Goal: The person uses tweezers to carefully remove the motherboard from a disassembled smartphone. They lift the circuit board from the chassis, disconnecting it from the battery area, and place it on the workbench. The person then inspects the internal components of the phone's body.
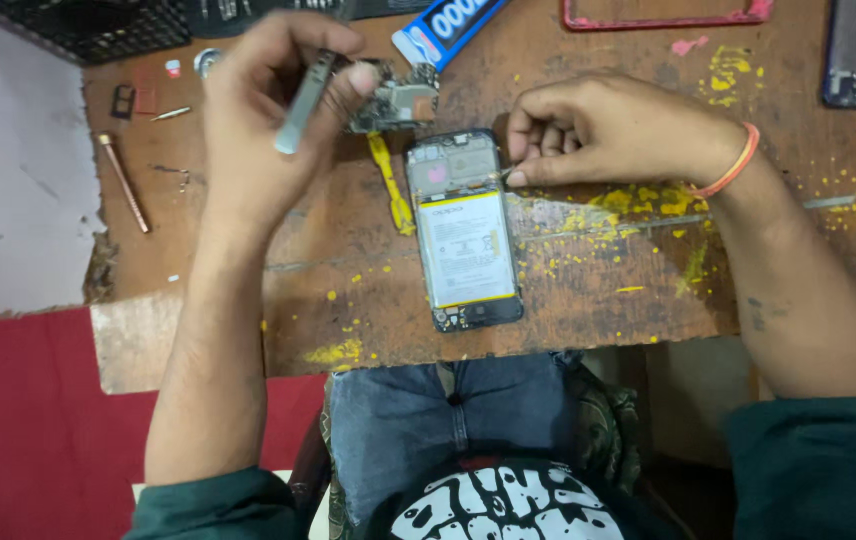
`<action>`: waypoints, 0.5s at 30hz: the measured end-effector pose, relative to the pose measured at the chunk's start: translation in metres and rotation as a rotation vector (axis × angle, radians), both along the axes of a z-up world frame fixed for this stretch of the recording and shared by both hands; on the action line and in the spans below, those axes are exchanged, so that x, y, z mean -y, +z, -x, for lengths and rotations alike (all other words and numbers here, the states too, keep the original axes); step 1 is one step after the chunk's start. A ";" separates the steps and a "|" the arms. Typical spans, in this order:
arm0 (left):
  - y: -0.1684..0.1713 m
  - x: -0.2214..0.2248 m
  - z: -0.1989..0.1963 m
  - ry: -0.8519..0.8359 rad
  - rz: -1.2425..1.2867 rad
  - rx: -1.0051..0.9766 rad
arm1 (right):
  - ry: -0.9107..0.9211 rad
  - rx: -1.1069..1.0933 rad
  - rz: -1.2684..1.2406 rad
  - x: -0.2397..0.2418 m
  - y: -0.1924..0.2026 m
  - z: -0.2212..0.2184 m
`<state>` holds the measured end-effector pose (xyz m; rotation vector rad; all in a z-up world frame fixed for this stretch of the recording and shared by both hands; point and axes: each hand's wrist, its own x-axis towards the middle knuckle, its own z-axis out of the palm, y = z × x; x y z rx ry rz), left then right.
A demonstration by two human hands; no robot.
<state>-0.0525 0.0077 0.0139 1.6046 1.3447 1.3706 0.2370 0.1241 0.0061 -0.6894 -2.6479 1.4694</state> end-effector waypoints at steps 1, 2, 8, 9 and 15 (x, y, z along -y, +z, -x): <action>0.004 0.002 0.003 0.007 0.004 -0.002 | -0.015 0.019 0.006 0.000 0.000 0.000; 0.011 0.004 0.011 0.037 0.030 -0.003 | -0.029 0.038 0.012 0.000 -0.001 0.000; 0.012 0.021 0.040 0.227 0.097 -0.083 | -0.154 0.097 0.216 -0.001 -0.002 0.002; 0.009 0.023 0.045 0.232 0.099 -0.085 | -0.163 0.083 0.234 -0.001 -0.002 0.002; -0.015 0.029 0.061 0.234 0.107 0.065 | -0.216 0.105 0.296 -0.004 -0.008 -0.001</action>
